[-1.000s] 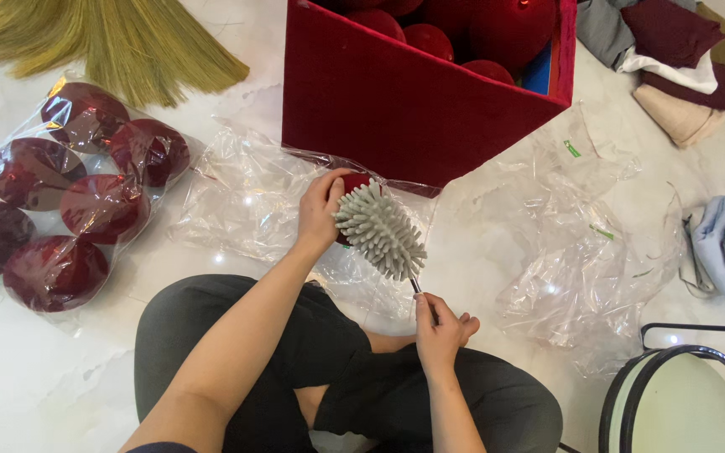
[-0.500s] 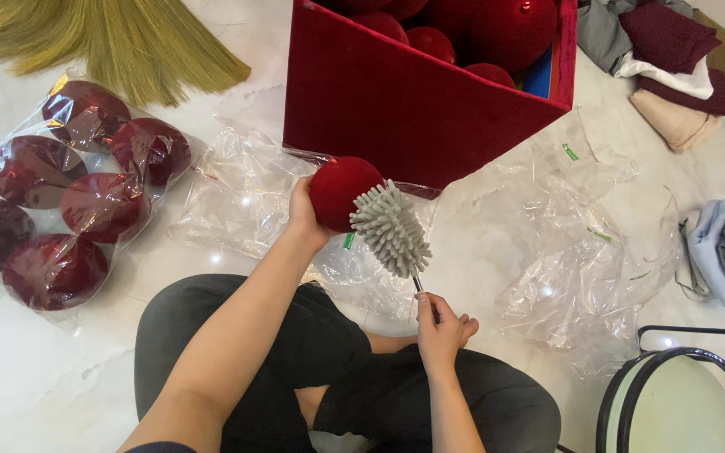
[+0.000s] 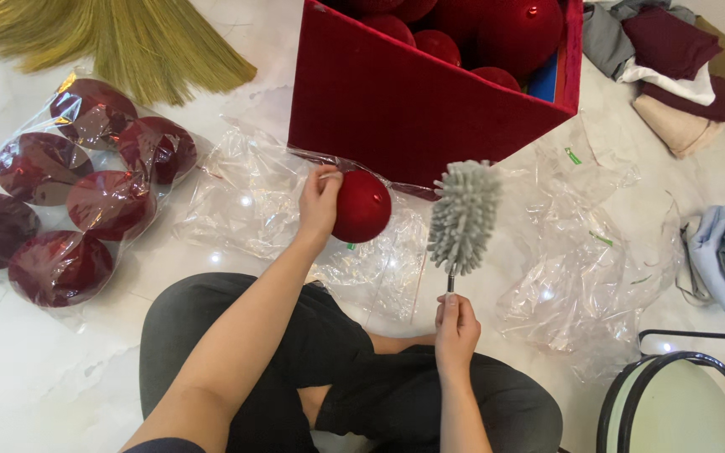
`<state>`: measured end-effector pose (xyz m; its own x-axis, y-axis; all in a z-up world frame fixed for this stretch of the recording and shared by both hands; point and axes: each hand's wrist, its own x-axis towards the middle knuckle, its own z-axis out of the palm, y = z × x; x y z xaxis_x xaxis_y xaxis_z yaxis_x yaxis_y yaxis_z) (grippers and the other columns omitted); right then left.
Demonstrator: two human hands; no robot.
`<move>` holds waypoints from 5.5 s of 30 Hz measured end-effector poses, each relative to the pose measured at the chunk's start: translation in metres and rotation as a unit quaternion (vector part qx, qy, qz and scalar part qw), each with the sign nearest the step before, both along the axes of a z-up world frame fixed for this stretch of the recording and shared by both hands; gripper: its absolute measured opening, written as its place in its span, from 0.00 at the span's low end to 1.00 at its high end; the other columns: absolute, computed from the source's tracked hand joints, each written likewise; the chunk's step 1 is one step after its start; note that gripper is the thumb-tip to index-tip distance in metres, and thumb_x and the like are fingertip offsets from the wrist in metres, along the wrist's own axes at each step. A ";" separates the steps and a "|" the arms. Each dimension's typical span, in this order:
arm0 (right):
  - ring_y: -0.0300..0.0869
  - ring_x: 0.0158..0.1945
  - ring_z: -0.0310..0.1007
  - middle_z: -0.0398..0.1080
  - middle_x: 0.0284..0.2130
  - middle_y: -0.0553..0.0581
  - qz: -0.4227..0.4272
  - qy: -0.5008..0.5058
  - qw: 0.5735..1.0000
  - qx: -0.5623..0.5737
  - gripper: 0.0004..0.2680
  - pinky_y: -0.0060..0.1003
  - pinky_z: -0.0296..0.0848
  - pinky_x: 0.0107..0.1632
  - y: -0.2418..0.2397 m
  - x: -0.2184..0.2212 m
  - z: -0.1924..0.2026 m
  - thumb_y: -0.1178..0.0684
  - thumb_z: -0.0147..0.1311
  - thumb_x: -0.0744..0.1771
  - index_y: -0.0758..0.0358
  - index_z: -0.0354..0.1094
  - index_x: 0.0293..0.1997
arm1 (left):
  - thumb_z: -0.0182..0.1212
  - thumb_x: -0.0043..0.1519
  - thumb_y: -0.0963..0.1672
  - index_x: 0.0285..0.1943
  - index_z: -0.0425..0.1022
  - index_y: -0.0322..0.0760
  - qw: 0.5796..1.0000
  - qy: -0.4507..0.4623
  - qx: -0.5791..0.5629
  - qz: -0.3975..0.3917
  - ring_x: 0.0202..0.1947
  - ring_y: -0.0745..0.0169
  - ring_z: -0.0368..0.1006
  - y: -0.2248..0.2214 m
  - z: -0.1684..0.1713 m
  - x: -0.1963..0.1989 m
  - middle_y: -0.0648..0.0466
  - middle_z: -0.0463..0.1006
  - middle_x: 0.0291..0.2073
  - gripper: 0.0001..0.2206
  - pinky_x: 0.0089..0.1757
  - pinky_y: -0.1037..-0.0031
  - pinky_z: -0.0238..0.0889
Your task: The person uses a small grey cleaning brush to wipe down large red velvet spherical ornaments. They pick up the ornaments from a plastic bag and a box, brush them by hand to remove dust, and then place them back into a plastic bag.
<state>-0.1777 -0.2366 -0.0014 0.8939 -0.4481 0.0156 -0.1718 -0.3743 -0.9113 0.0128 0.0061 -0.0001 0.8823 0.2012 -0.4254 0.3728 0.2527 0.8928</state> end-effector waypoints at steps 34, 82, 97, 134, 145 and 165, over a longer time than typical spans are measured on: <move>0.51 0.22 0.69 0.62 0.13 0.56 0.150 0.010 0.949 -0.276 0.07 0.42 0.68 0.30 -0.061 0.074 0.001 0.49 0.54 0.71 0.60 0.74 0.43 | 0.57 0.63 0.42 0.54 0.80 0.40 0.949 -0.256 0.031 -0.179 0.44 0.63 0.73 -0.007 -0.031 -0.005 0.51 0.81 0.39 0.12 0.51 0.65 0.66; 0.49 0.22 0.67 0.62 0.14 0.55 0.135 -0.037 0.965 -0.220 0.06 0.41 0.67 0.31 -0.051 0.064 -0.035 0.50 0.49 0.72 0.56 0.72 0.42 | 0.65 0.55 0.58 0.48 0.82 0.44 0.940 0.109 -0.320 -0.051 0.50 0.44 0.77 -0.010 0.008 -0.008 0.45 0.81 0.46 0.22 0.53 0.57 0.67; 0.52 0.23 0.66 0.66 0.18 0.60 0.130 0.047 0.975 -0.172 0.08 0.44 0.66 0.31 -0.035 0.069 -0.027 0.51 0.47 0.73 0.58 0.69 0.38 | 0.66 0.55 0.58 0.50 0.81 0.41 0.931 0.147 -0.327 -0.071 0.55 0.41 0.75 -0.008 0.016 -0.013 0.43 0.79 0.50 0.24 0.57 0.54 0.63; 0.50 0.23 0.71 0.65 0.17 0.56 0.134 -0.086 0.919 -0.362 0.09 0.43 0.72 0.29 -0.043 0.067 -0.029 0.48 0.49 0.72 0.58 0.72 0.38 | 0.62 0.61 0.59 0.67 0.72 0.49 0.901 0.026 -0.399 -0.166 0.61 0.48 0.70 -0.014 -0.005 -0.009 0.48 0.75 0.57 0.29 0.62 0.48 0.58; 0.47 0.30 0.69 0.63 0.24 0.51 0.140 -0.193 0.856 -0.459 0.03 0.43 0.72 0.35 -0.073 0.061 0.005 0.53 0.55 0.68 0.57 0.72 0.39 | 0.63 0.55 0.65 0.59 0.79 0.39 0.871 0.136 -0.420 -0.214 0.49 0.42 0.80 -0.032 -0.041 -0.003 0.42 0.81 0.52 0.36 0.50 0.54 0.73; 0.45 0.33 0.68 0.69 0.31 0.53 0.103 -0.169 0.840 -0.506 0.07 0.40 0.67 0.37 -0.072 0.048 -0.023 0.52 0.51 0.72 0.61 0.74 0.47 | 0.53 0.63 0.56 0.46 0.75 0.40 0.962 0.016 -0.258 -0.089 0.38 0.57 0.76 -0.020 0.003 -0.012 0.49 0.79 0.38 0.20 0.39 0.70 0.68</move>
<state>-0.1293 -0.3090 -0.0244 0.8184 0.1100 0.5641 0.1956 -0.9762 -0.0933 0.0009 -0.0143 0.0025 0.8684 -0.1960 -0.4554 0.4756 0.5887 0.6536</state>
